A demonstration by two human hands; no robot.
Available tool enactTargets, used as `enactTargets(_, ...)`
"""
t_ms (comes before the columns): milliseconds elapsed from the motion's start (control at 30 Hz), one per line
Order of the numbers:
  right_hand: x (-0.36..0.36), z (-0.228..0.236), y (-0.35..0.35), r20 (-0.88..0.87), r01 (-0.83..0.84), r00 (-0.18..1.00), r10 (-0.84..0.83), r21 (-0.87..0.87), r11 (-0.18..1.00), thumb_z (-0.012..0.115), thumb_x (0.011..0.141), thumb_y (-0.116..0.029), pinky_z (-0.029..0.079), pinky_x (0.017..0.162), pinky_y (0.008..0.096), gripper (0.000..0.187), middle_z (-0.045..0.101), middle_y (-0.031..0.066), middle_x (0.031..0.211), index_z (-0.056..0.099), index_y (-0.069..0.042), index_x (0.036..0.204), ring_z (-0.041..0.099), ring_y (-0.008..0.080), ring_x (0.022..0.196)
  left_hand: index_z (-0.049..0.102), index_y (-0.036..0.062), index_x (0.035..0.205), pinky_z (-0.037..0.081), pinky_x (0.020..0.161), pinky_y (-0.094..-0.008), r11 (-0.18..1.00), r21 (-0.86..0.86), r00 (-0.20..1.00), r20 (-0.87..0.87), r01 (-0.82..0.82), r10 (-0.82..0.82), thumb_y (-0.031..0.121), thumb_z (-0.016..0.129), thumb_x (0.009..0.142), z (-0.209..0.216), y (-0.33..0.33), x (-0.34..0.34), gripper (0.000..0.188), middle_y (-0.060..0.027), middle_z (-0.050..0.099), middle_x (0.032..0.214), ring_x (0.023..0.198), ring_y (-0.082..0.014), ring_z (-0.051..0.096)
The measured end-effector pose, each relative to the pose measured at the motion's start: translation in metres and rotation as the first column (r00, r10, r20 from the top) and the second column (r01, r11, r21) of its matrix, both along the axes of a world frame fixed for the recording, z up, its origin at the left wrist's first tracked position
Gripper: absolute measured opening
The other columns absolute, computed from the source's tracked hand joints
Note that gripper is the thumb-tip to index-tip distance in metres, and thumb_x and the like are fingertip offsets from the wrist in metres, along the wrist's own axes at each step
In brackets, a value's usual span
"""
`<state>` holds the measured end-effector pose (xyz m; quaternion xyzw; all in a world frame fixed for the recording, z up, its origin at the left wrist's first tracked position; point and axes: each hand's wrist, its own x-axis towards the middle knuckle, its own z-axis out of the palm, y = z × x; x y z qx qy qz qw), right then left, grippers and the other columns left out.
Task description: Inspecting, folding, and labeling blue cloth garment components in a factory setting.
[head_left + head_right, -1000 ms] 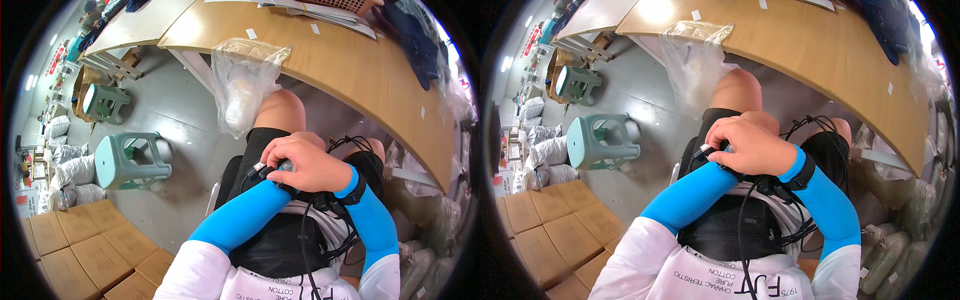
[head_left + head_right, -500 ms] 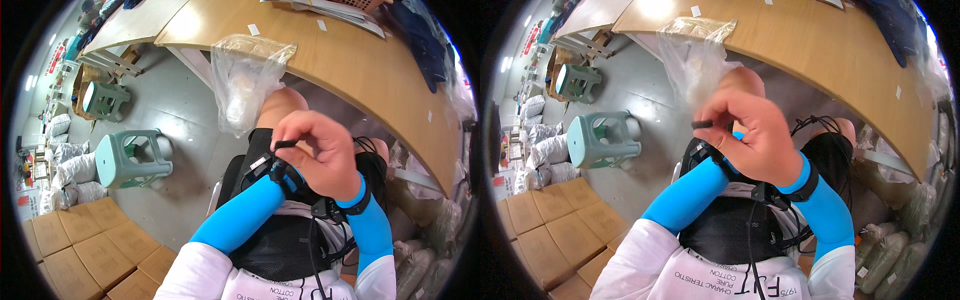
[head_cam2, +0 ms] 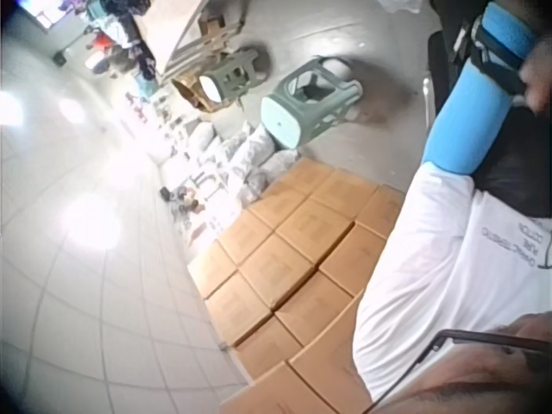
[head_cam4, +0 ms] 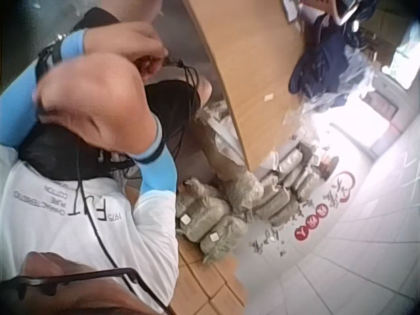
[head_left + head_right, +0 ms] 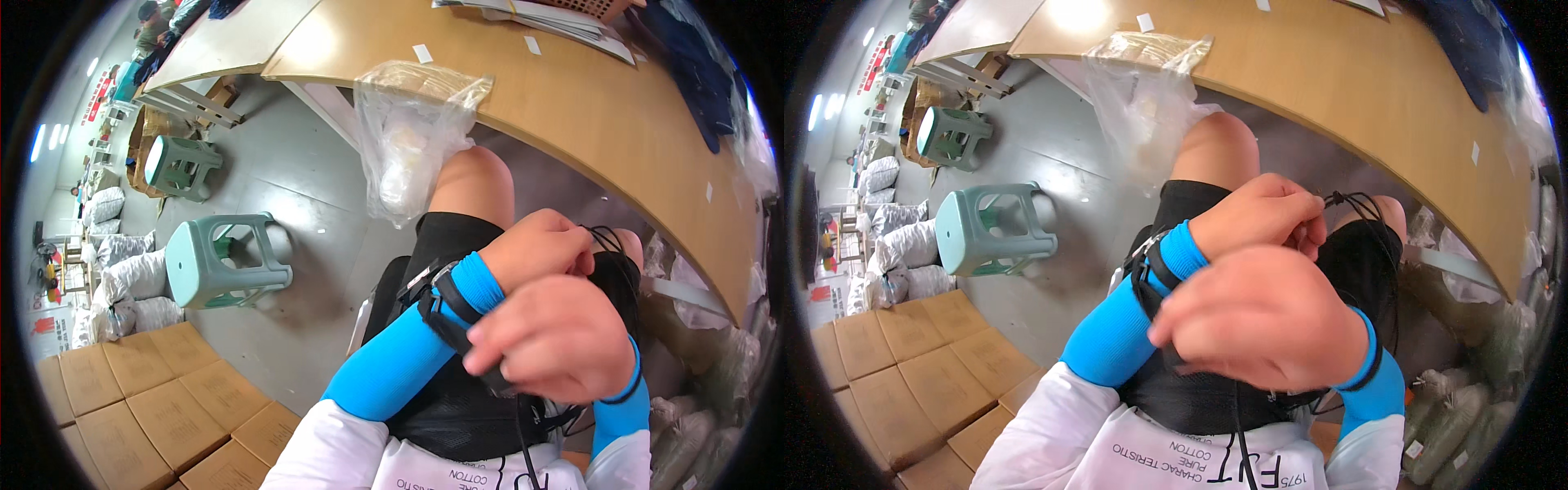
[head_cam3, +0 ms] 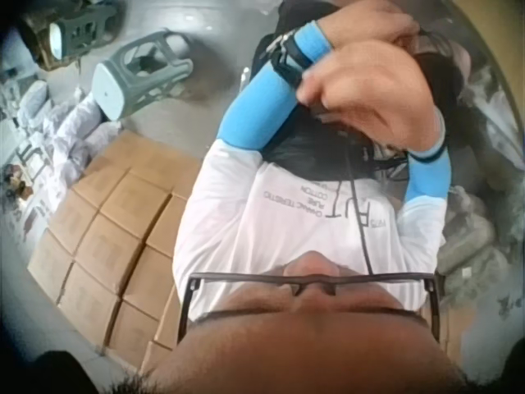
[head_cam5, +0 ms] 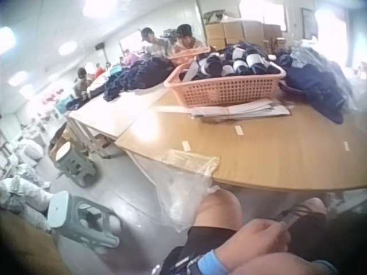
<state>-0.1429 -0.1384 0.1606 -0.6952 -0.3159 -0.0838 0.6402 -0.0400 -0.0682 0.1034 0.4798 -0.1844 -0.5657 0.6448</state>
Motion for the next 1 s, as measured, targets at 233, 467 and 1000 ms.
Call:
enactTargets(233, -0.031, 0.018, -0.026, 0.272, -0.158, 0.947, 0.173, -0.074, 0.985, 0.068, 0.090, -0.012, 0.050, 0.056, 0.0316, 0.007, 0.078, 0.0141, 0.110, 0.069, -0.005, 0.092, 0.070, 0.0246, 0.077, 0.069, 0.0009, 0.082, 0.051, 0.060, -0.0271, 0.981, -0.073, 0.971, 0.145, -0.181, 0.190, 0.026, 0.052, 0.104, 0.057, 0.024, 0.009, 0.037, -0.0077, 0.070, 0.072, 0.062, -0.0145, 0.064)
enactTargets(467, -0.050, 0.013, -0.032, 0.221, -0.092, 0.968, 0.117, -0.120, 0.988, 0.067, 0.090, -0.012, 0.050, 0.053, 0.0310, 0.009, 0.078, 0.0145, 0.108, 0.069, -0.003, 0.091, 0.067, 0.0219, 0.066, 0.065, 0.0030, 0.083, 0.049, 0.060, -0.0290, 0.821, -0.316, 0.876, -0.083, -0.476, 0.476, 0.031, 0.049, 0.103, 0.094, 0.029, 0.009, 0.038, -0.0084, 0.067, 0.073, 0.062, -0.0172, 0.063)
enactTargets(1000, -0.050, 0.025, 0.000, 0.054, 0.204, 0.979, -0.198, -0.337, 0.919, 0.082, 0.075, -0.013, 0.058, 0.076, 0.0400, 0.029, 0.071, 0.0084, 0.098, 0.068, -0.010, 0.100, 0.070, 0.0299, 0.083, 0.059, 0.0098, 0.074, 0.047, 0.051, -0.0398, 0.688, -0.589, -0.395, 0.804, -0.424, 0.445, 0.012, 0.069, 0.086, 0.101, -0.006, 0.007, 0.015, -0.0090, 0.061, 0.066, 0.057, -0.0327, 0.060)
